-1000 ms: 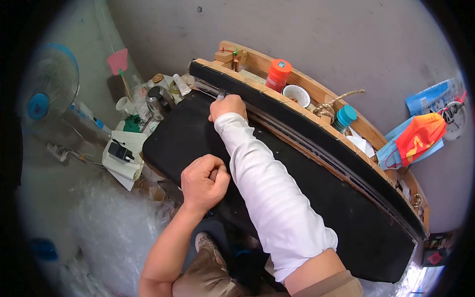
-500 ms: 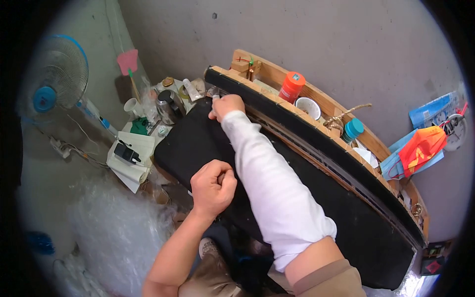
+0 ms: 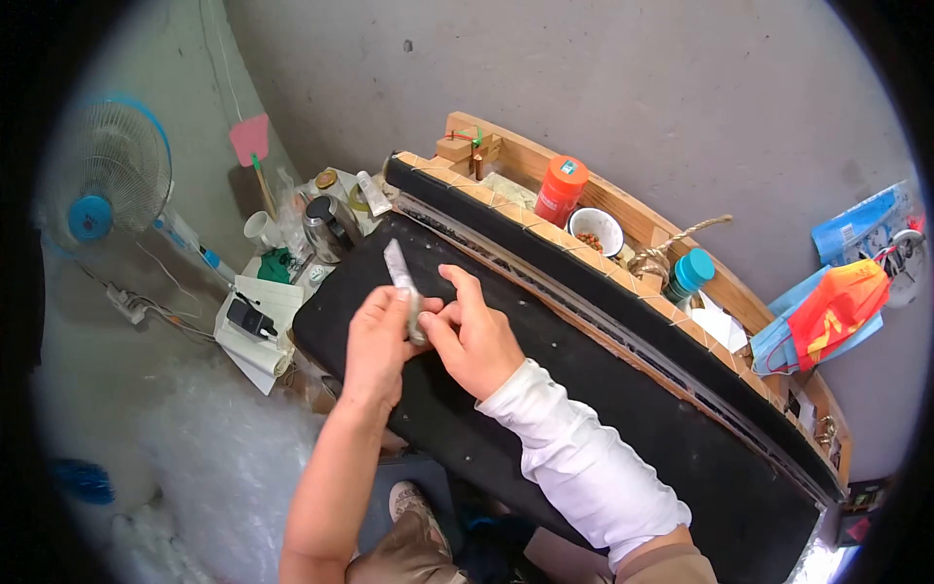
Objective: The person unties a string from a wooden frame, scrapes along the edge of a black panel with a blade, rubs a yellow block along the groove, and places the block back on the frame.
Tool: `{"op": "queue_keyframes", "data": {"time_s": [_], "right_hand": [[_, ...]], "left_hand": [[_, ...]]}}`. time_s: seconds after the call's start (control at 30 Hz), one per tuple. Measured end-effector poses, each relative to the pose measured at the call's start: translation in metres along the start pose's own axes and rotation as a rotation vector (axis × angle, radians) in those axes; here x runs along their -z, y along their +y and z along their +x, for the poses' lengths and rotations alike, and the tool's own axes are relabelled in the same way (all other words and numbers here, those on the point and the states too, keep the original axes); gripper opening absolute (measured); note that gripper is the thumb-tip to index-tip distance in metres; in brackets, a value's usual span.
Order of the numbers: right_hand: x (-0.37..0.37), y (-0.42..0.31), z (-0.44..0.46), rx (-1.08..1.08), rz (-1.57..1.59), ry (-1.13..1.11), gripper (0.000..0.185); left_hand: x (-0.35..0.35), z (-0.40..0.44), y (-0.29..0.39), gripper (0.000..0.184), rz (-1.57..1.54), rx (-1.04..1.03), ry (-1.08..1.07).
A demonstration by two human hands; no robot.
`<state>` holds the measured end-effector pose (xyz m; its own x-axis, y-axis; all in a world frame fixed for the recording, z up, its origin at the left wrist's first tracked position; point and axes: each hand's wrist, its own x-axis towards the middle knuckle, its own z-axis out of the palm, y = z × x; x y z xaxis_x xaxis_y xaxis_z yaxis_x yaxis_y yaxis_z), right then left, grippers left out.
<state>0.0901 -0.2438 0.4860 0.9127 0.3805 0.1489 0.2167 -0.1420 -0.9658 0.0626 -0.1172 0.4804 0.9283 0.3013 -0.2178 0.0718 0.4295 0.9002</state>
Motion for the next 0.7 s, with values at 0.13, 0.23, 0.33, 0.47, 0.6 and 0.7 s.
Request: {"op": "queue_keyframes", "data": {"time_s": [0.13, 0.23, 0.33, 0.47, 0.6, 0.7], "right_hand": [[0.051, -0.007, -0.013, 0.548, -0.916, 0.132, 0.048], [0.071, 0.011, -0.026, 0.586, -0.977, 0.081, 0.054], [0.074, 0.019, -0.022, 0.55, -0.925, 0.047, 0.055], [0.075, 0.019, -0.019, 0.535, -0.882, 0.04, 0.052], [0.076, 0.018, -0.018, 0.54, -0.864, 0.01, 0.049], [0.076, 0.021, -0.019, 0.522, -0.849, 0.003, 0.046]], "left_hand": [[0.028, 0.052, 0.025, 0.024, 0.45, -0.096, 0.159], [0.043, 0.114, 0.025, 0.028, 0.818, -0.284, 0.226], [0.028, 0.144, 0.035, 0.039, 0.988, -0.196, 0.236], [0.018, 0.161, 0.044, 0.041, 1.151, -0.159, 0.118], [0.015, 0.159, 0.048, 0.034, 1.052, -0.057, 0.054], [0.021, 0.166, 0.044, 0.035, 1.117, -0.122, 0.123]]}}
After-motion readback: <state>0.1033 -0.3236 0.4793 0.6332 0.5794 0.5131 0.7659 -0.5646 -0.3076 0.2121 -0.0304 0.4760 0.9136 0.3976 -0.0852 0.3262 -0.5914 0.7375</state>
